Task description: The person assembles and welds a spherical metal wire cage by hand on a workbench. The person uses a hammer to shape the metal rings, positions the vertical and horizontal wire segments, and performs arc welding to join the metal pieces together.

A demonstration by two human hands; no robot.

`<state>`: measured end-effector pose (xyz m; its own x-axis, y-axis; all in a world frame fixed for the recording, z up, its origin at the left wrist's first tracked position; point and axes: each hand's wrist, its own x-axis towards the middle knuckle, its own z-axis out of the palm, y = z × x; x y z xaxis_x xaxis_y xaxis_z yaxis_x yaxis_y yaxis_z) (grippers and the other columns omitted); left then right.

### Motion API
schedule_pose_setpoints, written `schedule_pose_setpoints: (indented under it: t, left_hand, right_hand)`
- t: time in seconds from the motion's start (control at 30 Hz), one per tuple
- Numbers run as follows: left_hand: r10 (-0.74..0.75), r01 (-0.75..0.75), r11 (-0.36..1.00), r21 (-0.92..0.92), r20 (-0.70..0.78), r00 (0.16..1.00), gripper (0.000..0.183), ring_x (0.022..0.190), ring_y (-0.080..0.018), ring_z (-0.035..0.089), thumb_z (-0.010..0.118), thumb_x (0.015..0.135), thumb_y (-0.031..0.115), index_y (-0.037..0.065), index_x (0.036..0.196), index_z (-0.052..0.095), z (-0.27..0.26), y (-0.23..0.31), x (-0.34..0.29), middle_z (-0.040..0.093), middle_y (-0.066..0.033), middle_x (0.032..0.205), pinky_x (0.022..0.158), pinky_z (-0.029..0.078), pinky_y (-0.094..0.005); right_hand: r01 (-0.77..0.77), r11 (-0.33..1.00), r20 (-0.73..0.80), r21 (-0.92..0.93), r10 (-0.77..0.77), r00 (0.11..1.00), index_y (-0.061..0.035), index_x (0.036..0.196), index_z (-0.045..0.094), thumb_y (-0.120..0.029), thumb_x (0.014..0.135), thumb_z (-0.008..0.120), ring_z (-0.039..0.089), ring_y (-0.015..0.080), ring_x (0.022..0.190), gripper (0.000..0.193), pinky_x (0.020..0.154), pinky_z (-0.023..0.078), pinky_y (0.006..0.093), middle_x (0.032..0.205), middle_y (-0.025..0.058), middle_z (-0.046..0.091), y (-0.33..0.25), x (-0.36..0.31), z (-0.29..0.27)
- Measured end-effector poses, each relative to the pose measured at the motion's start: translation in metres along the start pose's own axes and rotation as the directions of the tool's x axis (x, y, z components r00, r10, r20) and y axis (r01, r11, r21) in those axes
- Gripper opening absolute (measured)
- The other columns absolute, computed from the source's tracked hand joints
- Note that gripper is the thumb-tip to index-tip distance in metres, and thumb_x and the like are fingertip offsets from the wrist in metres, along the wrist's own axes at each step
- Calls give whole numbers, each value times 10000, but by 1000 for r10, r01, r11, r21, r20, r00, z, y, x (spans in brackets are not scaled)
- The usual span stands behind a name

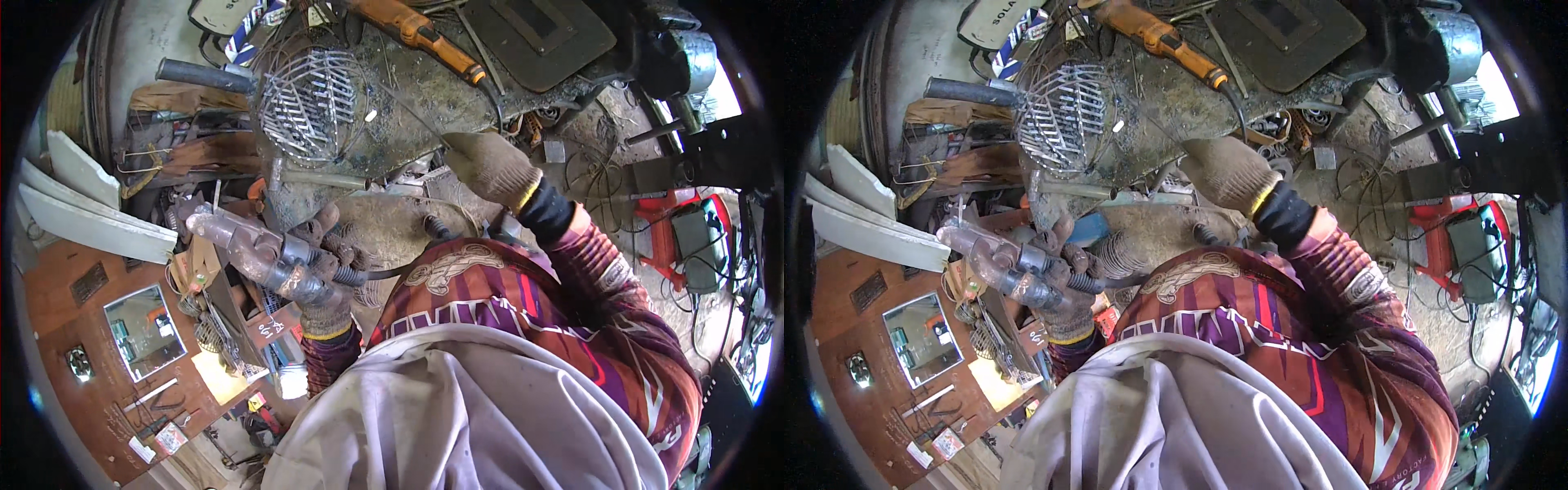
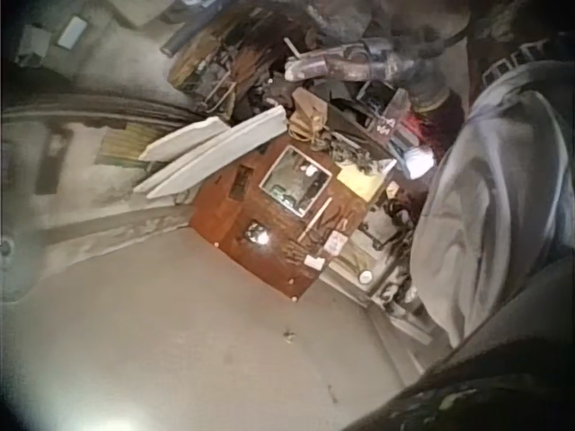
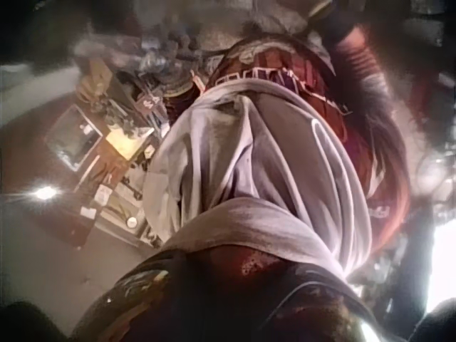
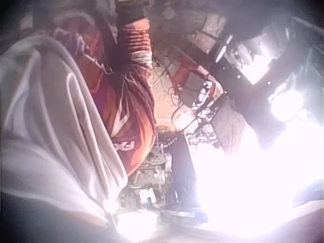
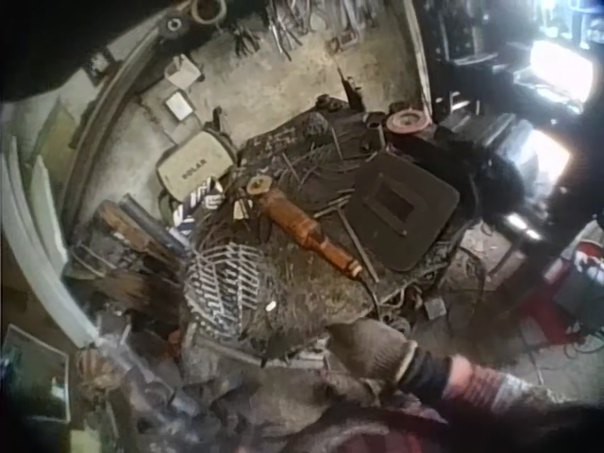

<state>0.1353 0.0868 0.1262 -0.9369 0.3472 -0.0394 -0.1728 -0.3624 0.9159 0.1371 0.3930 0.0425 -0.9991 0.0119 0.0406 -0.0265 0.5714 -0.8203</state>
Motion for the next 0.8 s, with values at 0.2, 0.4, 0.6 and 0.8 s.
schedule_pose_setpoints:
  t: [0.2,0.4,0.6,0.8]
  left_hand:
    - [12,-9,997,-71,33,999,574,837,-194,681,769,853,162,79,1370,534,6,-9,-2,653,-121,1306,697,600,-437]
    - [-7,14,998,56,-115,993,529,765,-181,651,777,850,164,70,1319,552,15,-12,8,682,-109,1187,641,593,-429]
    - [-215,208,971,-116,-49,975,560,787,-189,608,743,855,102,87,1374,535,11,-10,22,626,-15,927,714,545,-477]
    - [-274,249,938,-242,-75,959,496,787,-170,614,738,892,143,128,1350,547,7,-19,21,639,-45,1182,672,566,-378]
  right_hand:
    - [-33,996,42,-86,36,998,-25,1170,663,-255,944,542,674,447,936,345,812,530,516,993,245,700,10,3,-13]
    - [-132,950,-8,-282,135,991,-76,1206,646,-230,910,552,695,423,894,347,791,548,532,946,233,711,3,29,-16]
    - [-177,925,-76,-336,161,984,-87,1261,607,-170,889,562,711,403,874,383,727,561,516,913,200,724,3,39,-12]
    - [-137,937,-135,-321,98,986,-77,1255,604,-154,883,566,703,397,928,382,782,561,500,974,200,718,7,36,-5]
